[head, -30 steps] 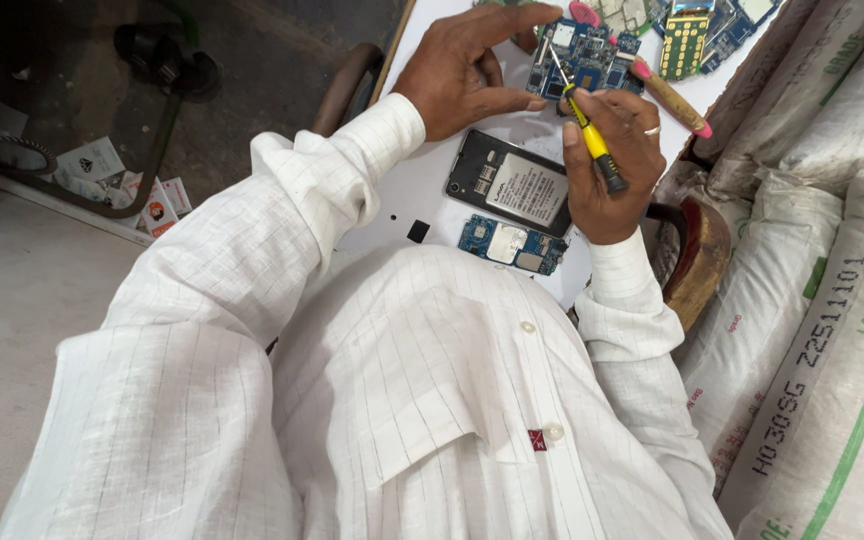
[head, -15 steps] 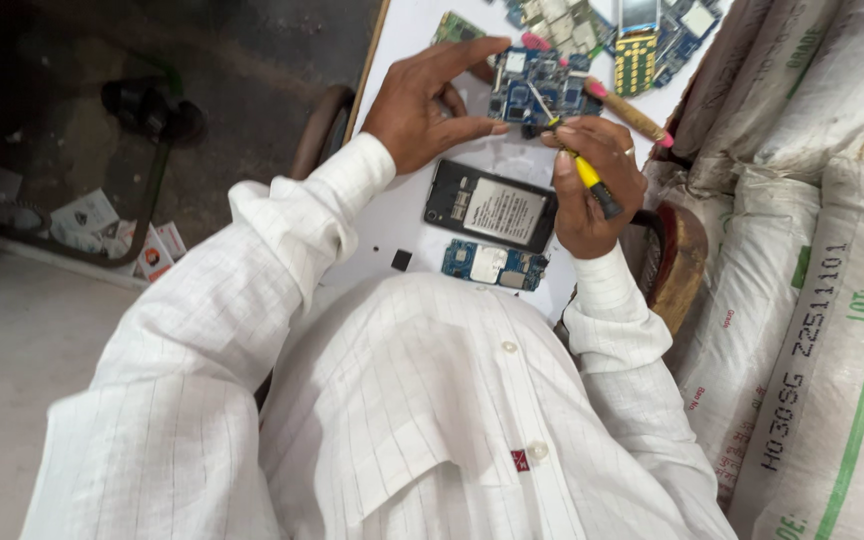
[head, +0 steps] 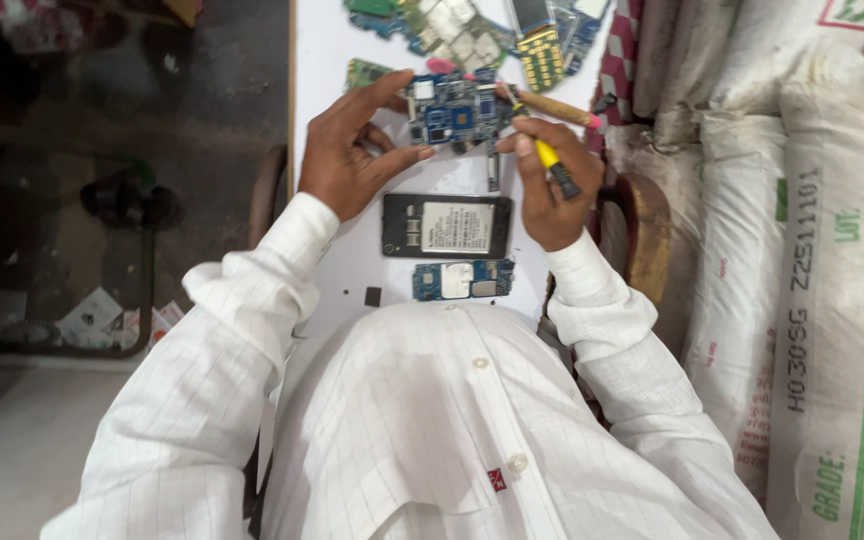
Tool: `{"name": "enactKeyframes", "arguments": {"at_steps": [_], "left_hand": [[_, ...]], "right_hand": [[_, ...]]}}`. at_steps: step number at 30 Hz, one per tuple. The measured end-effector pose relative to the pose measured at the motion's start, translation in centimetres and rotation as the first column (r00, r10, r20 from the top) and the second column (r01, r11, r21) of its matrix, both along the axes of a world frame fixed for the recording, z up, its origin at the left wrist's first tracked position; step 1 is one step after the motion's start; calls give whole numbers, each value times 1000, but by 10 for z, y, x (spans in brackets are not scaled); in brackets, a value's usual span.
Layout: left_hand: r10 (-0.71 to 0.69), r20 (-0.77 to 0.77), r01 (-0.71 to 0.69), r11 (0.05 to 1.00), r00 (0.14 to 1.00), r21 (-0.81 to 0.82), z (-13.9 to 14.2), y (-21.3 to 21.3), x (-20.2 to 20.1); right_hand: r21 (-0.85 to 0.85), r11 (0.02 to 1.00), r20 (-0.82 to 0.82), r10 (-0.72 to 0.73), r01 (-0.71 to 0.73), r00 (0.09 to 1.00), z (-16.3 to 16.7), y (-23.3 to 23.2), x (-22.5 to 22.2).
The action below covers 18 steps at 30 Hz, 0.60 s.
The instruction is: The person sits at a work board covered with disassembled phone parts and repairs a phone motherboard. They hold the board steady with one hand while using a yellow-handled screwdriver to unscrew and pry components, and use a pink brush to clean or reposition parts on the board, working on the board throughout the clip.
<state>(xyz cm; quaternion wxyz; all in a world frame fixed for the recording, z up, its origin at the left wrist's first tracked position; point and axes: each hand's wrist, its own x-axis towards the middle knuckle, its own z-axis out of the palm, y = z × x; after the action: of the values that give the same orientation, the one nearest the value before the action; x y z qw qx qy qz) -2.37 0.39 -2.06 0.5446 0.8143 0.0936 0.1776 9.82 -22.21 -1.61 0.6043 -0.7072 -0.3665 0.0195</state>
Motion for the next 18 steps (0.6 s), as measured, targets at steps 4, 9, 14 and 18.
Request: {"name": "enactKeyframes", "arguments": {"at_steps": [4, 9, 14, 18], "left_hand": [[28, -16, -28, 1000, 999, 4, 3, 1, -4], [35, 16, -34, 999, 999, -25, -2, 0, -4], [35, -6, -36, 996, 999, -83, -6, -1, -2], [52, -25, -54, 996, 998, -66, -5, 0, -2]], "right_hand": [[-50, 999, 40, -7, 9, 999, 11, -4, -3], [-157, 985, 156, -42, 67, 987, 23, -11, -8], [-240, 970, 249, 19, 42, 968, 31, -17, -10], [-286, 956, 273, 20, 61, 962, 32, -25, -17]]}}
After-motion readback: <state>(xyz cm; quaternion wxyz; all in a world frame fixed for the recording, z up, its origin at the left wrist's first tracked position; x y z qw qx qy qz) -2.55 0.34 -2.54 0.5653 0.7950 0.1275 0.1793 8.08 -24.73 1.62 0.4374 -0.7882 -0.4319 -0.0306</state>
